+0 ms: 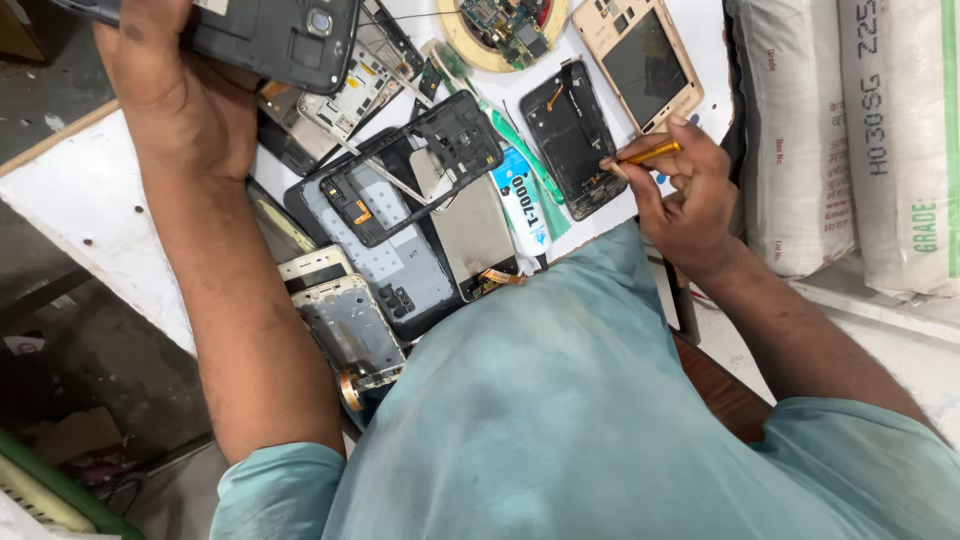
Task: The person uses a small screwdriver to unscrew and remove components from the back of a disassembled mobile phone. They repeatedly probe and adjust internal parts while holding the phone steady with the other hand.
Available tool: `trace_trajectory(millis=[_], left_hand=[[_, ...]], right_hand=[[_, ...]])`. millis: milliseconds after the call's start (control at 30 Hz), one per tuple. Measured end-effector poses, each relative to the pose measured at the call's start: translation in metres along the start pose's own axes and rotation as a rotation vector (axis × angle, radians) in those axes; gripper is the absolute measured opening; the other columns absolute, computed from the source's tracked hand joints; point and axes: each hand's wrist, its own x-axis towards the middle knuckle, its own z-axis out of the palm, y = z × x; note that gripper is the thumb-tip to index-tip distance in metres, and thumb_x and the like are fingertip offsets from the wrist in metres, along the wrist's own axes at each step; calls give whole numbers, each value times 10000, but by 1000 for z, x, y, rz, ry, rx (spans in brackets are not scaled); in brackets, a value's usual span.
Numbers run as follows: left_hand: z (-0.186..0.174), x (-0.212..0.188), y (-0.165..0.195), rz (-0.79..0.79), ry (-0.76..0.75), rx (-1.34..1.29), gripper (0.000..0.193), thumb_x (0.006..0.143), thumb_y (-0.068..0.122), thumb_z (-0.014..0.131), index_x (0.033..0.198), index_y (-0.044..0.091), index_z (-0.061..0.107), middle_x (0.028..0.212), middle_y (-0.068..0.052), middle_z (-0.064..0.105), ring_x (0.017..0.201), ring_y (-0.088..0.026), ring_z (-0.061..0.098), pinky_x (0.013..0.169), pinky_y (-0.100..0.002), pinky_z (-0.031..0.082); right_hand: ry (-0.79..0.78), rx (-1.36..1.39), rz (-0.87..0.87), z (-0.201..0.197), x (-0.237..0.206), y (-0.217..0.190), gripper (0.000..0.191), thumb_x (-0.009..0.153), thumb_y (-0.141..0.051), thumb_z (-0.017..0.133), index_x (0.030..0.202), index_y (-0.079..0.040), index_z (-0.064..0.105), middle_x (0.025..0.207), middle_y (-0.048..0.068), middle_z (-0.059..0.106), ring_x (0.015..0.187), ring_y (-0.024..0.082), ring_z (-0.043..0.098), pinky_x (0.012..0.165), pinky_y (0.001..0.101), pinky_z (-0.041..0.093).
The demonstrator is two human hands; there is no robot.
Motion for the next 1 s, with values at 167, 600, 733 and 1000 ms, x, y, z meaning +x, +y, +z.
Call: trace_trajectory(millis=[167, 600, 733, 1000], left_hand=[[4, -2, 2, -13, -35, -68, 539, 1064, 495, 742, 1344, 56, 603, 1278, -59, 658, 1158, -205, 634, 1006, -418, 534], [25, 5, 21, -181, -342, -38, 724, 1071, 573, 592, 1383, -80, 567, 1246, -246, 705, 1103, -311, 730, 995, -432, 627], [32, 7, 35, -259, -527, -94, 796, 1071, 645, 556, 1435, -62, 522, 1196, -262, 717, 1124, -343, 745, 1015, -452, 634], [18, 15, 36, -258, -561, -82, 950, 986, 769, 439, 1518, -18, 469, 1209, -255, 733, 1050, -343, 779, 917, -442, 683]], right_hand=[[7, -1, 10, -1, -2, 2, 643, 1078, 147, 602, 1554, -76, 231, 1212, 262, 633, 1069, 303, 736, 967, 366, 640], [254, 472, 333, 0, 53, -62, 647, 1097, 85, 581, 1563, -110, 178, 1136, 206, 661, 945, 279, 744, 893, 448, 693], [358, 761, 340, 29, 89, -77, 718, 1087, 36, 638, 1624, -78, 176, 1050, 194, 651, 910, 260, 700, 853, 478, 702], [315, 915, 305, 80, 121, -88, 730, 1154, -30, 652, 1685, -84, 154, 1049, 175, 630, 900, 234, 668, 802, 418, 660]])
